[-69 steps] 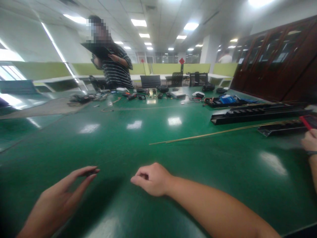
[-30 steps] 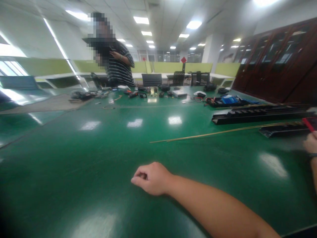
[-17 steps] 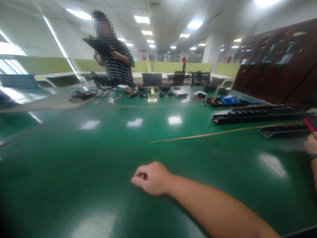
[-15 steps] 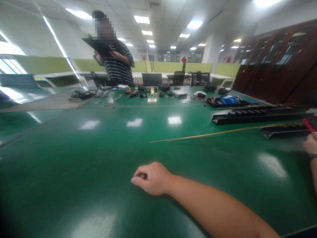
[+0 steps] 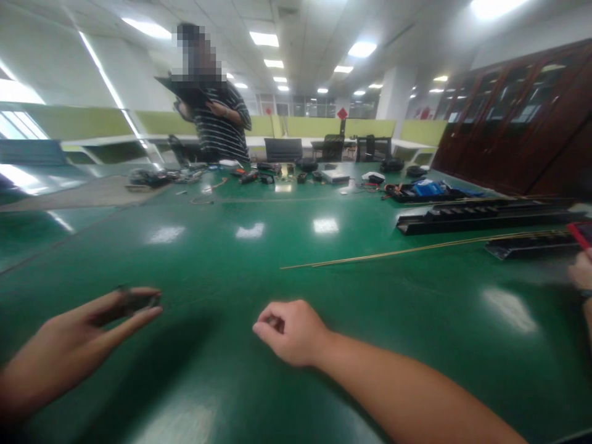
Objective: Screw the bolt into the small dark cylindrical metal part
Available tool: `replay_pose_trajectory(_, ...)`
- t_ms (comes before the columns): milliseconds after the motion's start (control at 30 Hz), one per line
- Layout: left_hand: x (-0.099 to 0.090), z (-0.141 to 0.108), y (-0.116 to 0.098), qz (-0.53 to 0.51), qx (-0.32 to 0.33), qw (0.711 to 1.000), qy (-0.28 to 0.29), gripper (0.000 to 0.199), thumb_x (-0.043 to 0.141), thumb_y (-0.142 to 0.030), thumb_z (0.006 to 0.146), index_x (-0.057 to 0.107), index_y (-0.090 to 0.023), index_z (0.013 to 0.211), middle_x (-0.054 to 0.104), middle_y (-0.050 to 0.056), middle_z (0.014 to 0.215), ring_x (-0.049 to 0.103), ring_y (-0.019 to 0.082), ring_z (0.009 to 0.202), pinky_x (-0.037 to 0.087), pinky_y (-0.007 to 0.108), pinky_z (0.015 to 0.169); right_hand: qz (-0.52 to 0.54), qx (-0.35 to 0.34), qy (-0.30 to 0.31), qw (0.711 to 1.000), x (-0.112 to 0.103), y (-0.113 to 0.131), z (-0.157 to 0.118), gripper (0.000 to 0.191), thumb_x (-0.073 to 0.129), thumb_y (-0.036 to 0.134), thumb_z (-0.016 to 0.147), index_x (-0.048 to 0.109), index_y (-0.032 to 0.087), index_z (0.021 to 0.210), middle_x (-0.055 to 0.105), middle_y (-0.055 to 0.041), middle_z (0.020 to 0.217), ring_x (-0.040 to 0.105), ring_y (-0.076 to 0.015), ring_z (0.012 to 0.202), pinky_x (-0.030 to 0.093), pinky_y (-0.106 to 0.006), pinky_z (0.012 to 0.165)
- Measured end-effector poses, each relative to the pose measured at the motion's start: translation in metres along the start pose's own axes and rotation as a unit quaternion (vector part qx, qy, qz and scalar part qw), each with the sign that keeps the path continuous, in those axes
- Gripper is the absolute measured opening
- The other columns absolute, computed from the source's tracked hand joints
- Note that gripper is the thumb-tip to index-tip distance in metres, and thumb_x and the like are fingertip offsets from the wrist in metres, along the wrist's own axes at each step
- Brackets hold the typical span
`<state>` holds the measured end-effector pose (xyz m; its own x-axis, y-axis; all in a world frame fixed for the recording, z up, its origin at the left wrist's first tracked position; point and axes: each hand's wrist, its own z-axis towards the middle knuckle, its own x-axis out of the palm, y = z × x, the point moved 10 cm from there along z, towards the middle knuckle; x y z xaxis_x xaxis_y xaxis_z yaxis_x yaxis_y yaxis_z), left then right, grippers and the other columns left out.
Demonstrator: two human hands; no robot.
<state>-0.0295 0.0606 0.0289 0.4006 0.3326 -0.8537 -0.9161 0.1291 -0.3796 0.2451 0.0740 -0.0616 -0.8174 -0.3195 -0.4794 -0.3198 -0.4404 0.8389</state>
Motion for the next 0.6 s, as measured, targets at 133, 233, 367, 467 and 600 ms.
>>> replay_pose_trajectory(133, 0.059, 0.024, -0.087, -0.118, 0.118, 0.983, 0.075, 0.043, 0.061, -0.056, 0.086, 0.069, -0.020, 0.108, 0.074, 0.003, 0.100, 0.069, 0.020, 0.091, 0.056, 0.032, 0.087, 0.050, 0.075, -0.092, 0.992, -0.021, -0.026, 0.004, 0.019, 0.059, 0.033, 0.090, 0.067, 0.017, 0.096, 0.061, 0.0023, 0.063, 0.054, -0.0112, 0.056, 0.040, -0.022, 0.055)
replay_pose_trajectory(233, 0.103, 0.019, -0.125, -0.146, 0.201, 0.963, 0.101, 0.028, 0.060, -0.040, 0.090, 0.069, -0.019, 0.106, 0.072, 0.007, 0.104, 0.067, 0.020, 0.094, 0.055, 0.031, 0.085, 0.065, 0.109, -0.098, 0.987, -0.020, -0.041, 0.007, 0.022, 0.059, 0.027, 0.088, 0.062, 0.018, 0.108, 0.058, 0.0046, 0.062, 0.053, -0.0110, 0.054, 0.039, -0.022, 0.053)
replay_pose_trajectory(367, 0.136, -0.002, -0.135, -0.195, 0.269, 0.931, 0.148, 0.019, 0.056, -0.027, 0.093, 0.071, -0.023, 0.106, 0.070, 0.007, 0.107, 0.065, 0.019, 0.100, 0.054, 0.031, 0.089, 0.009, 0.096, -0.046, 0.994, -0.008, -0.039, 0.010, 0.032, 0.063, 0.018, 0.080, 0.059, 0.022, 0.111, 0.061, 0.0058, 0.065, 0.054, -0.0109, 0.055, 0.037, -0.021, 0.053)
replay_pose_trajectory(467, 0.140, -0.011, -0.130, -0.233, 0.267, 0.919, 0.171, 0.021, 0.058, -0.026, 0.093, 0.069, -0.024, 0.110, 0.070, 0.007, 0.108, 0.065, 0.019, 0.101, 0.054, 0.032, 0.090, -0.027, 0.095, -0.020, 0.995, -0.003, -0.036, 0.009, 0.035, 0.062, 0.014, 0.077, 0.060, 0.023, 0.110, 0.063, 0.0060, 0.067, 0.054, -0.0107, 0.055, 0.036, -0.022, 0.053)
replay_pose_trajectory(600, 0.140, -0.006, -0.118, -0.249, 0.207, 0.934, 0.152, 0.043, 0.067, -0.024, 0.084, 0.059, -0.024, 0.126, 0.069, 0.006, 0.114, 0.066, 0.020, 0.103, 0.054, 0.034, 0.094, -0.038, 0.097, -0.008, 0.995, -0.002, -0.035, 0.008, 0.034, 0.062, 0.011, 0.075, 0.061, 0.024, 0.107, 0.063, 0.0057, 0.066, 0.054, -0.0112, 0.056, 0.035, -0.022, 0.054)
